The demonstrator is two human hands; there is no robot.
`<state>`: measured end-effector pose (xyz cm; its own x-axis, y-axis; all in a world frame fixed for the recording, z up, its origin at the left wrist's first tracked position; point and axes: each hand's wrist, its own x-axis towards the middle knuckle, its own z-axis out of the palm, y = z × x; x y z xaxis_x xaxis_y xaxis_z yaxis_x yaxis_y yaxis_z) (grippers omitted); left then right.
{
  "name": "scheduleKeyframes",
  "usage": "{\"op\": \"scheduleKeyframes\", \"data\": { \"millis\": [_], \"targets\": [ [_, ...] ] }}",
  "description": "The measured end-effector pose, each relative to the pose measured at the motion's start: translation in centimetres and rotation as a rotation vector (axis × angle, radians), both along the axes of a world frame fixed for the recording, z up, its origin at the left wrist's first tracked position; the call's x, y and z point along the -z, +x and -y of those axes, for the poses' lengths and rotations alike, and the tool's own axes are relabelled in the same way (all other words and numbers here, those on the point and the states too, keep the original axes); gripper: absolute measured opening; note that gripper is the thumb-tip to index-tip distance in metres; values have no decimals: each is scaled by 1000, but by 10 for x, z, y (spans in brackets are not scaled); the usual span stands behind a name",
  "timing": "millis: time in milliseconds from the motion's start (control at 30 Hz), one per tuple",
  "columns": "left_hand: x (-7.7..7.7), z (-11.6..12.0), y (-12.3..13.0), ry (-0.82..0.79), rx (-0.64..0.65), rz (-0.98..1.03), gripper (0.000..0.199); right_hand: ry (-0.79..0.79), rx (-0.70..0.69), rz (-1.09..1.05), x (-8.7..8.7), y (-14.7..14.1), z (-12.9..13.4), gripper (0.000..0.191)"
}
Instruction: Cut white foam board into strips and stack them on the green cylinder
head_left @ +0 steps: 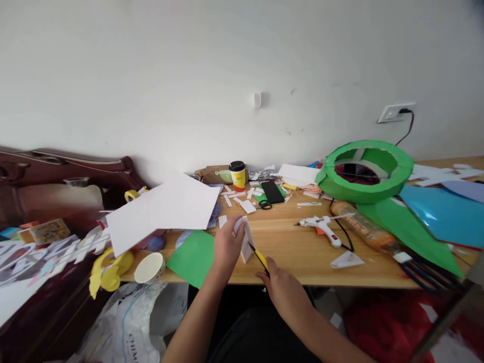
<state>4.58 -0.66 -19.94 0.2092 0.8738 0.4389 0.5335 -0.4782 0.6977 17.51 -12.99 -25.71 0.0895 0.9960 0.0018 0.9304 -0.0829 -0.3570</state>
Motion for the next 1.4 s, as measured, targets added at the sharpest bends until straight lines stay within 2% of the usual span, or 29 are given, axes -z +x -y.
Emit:
{"op": "scheduleKeyframes", "data": {
  "millis": [167,367,467,567,633,700,800,933,1067,1167,1267,1333,1400],
  "targets": [
    [2,-1,1,-23,-36,5,23,-101,-1,-51,16,-3,7,31],
    [6,-8,0,-44,-39,45,25,-115,15,8,18,-4,11,39],
    [-2,-19,-6,-32,-58,162,25,-124,17,82,22,-5,22,46],
    [-20,-31,-15,2,-87,286,27,-148,4,114,26,1,38,44],
    [-29,-34,-23,-10,-94,355,26,-169,4,97,25,11,45,41],
    [-30,-31,-30,-74,-107,459,27,-153,34,83,21,26,47,41],
    [-14,-16,-39,-225,-112,647,33,-38,92,114,14,52,33,45],
    [22,14,-44,-417,-108,827,42,3,131,193,14,72,-7,42],
    [49,45,-49,-577,-141,880,47,-7,27,130,18,67,-54,45],
    [60,59,-56,-655,-169,867,51,45,-53,102,23,63,-89,58],
    [64,64,-66,-682,-190,820,54,73,-103,104,25,63,-117,57],
    [65,65,-70,-677,-191,792,55,120,-83,91,21,63,-122,53],
    [65,68,-71,-673,-168,789,53,191,-126,-5,11,58,-110,55]
  ]
}}
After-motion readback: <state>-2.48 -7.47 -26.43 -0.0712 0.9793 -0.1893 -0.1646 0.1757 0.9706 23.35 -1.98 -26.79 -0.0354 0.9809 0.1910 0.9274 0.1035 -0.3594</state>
